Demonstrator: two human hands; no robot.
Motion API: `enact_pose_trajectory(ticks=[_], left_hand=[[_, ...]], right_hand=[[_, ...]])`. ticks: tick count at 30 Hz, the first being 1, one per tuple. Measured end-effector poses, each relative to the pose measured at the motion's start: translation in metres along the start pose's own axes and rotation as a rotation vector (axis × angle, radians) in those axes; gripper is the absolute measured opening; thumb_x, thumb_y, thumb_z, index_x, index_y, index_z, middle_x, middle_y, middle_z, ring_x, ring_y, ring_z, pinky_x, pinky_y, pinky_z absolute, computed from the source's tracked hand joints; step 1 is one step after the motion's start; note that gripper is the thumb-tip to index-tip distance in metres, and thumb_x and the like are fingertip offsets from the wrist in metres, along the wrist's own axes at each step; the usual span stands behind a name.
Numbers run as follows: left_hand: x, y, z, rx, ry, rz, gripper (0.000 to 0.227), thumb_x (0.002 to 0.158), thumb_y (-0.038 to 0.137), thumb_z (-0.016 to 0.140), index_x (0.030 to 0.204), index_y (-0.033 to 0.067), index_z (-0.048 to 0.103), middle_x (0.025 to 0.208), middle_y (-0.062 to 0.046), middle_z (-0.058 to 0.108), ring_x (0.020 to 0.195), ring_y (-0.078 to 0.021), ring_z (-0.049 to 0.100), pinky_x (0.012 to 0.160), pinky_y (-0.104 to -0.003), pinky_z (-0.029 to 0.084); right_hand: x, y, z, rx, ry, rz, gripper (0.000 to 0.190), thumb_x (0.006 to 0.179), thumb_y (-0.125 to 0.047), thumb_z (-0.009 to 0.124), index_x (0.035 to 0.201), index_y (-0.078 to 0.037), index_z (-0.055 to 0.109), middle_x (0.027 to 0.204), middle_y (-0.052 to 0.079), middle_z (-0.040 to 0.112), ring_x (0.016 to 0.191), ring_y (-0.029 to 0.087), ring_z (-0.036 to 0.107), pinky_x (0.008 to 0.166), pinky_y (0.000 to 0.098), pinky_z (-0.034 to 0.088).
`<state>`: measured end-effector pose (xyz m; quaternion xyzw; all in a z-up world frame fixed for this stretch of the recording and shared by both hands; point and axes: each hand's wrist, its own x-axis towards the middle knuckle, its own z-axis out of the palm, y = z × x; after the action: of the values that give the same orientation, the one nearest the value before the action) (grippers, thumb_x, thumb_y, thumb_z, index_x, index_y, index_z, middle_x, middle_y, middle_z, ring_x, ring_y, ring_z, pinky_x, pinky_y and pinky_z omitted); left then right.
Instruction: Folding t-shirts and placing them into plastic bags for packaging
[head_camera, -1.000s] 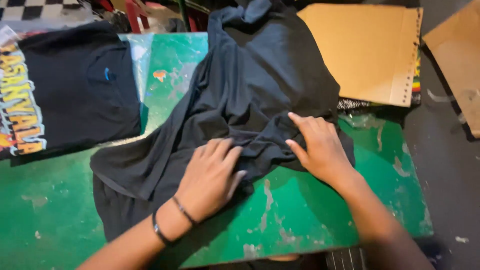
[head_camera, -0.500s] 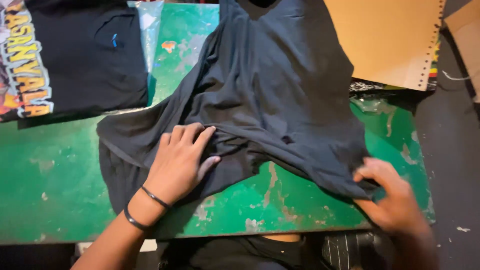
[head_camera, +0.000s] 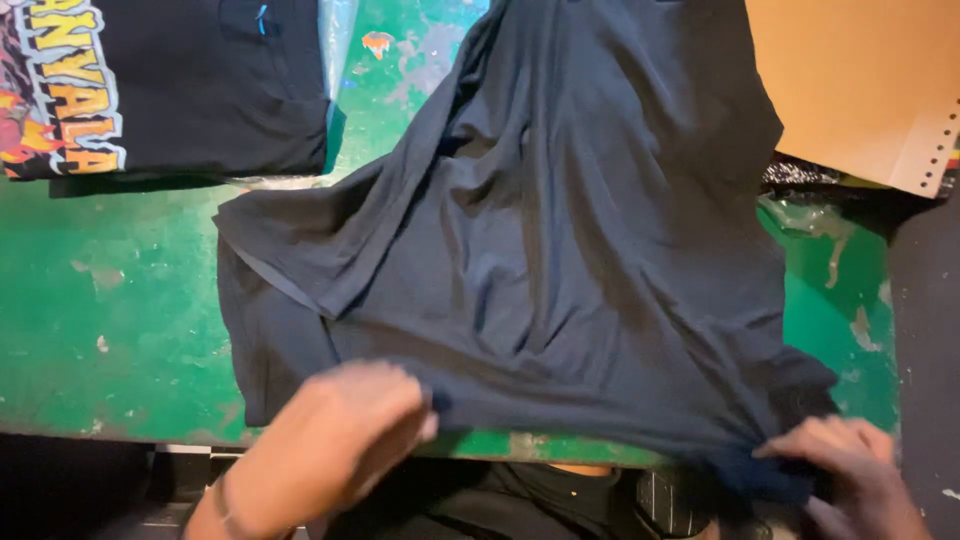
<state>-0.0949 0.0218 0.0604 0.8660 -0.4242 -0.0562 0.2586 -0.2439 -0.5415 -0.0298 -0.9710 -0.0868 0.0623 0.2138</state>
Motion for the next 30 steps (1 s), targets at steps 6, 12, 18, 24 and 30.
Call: enact_pose_trajectory(ticks=[6,12,18,24,30], left_hand=[[0.001,0.01,-0.037,-0.604,-0.343,-0.218,0.028,0.101,0.046,0.058,0.109,0.0207,0.068,0.089,0.001,0.075,0.075,-0.0163,0.076,0.067,-0.032,0.056],[0.047,-0.045,0.001,0.492,0.201,-0.557,0.033,0.099,0.049,0.063,0.109,0.0185,0.056,0.086,-0.005,0.062,0.071,-0.0322,0.069,0.047,-0.047,0.053],[0.042,-0.088,-0.034,0.312,0.154,-0.851,0.018,0.1,0.034,0.052,0.101,0.0158,0.053,0.1,-0.013,0.066,0.083,-0.0549,0.066,0.062,-0.068,0.047],[0.039,-0.118,-0.065,0.27,0.275,-0.881,0.02,0.1,0.04,0.062,0.106,0.021,0.062,0.089,-0.013,0.075,0.086,-0.0499,0.067,0.063,-0.06,0.049],[0.047,-0.167,-0.092,0.196,0.652,-0.67,0.005,0.104,0.014,0.061,0.106,0.0116,0.057,0.077,-0.023,0.066,0.072,-0.0508,0.063,0.062,-0.056,0.043]], right_hand=[[0.052,-0.014,-0.025,-0.486,-0.349,0.417,0.101,0.042,-0.078,0.089,0.137,-0.072,0.053,0.1,-0.042,0.079,0.098,-0.016,0.076,0.098,0.015,0.052],[0.19,-0.222,-0.034,0.049,0.109,-0.205,0.056,0.085,-0.032,0.075,0.134,-0.008,0.064,0.13,0.01,0.07,0.117,0.027,0.066,0.104,0.0413,0.046],[0.208,-0.209,0.022,-0.271,0.038,-0.308,0.084,0.086,-0.045,0.07,0.158,-0.016,0.036,0.163,0.016,0.034,0.146,0.037,0.036,0.116,0.0536,0.03],[0.202,-0.209,0.019,-0.514,0.035,-0.348,0.075,0.09,-0.052,0.056,0.158,-0.027,0.036,0.165,0.005,0.034,0.151,0.023,0.031,0.115,0.0583,0.024],[0.268,-0.235,-0.027,-0.389,-0.058,-0.478,0.067,0.085,-0.044,0.07,0.143,-0.014,0.055,0.135,0.002,0.067,0.114,0.022,0.066,0.106,0.05,0.043]])
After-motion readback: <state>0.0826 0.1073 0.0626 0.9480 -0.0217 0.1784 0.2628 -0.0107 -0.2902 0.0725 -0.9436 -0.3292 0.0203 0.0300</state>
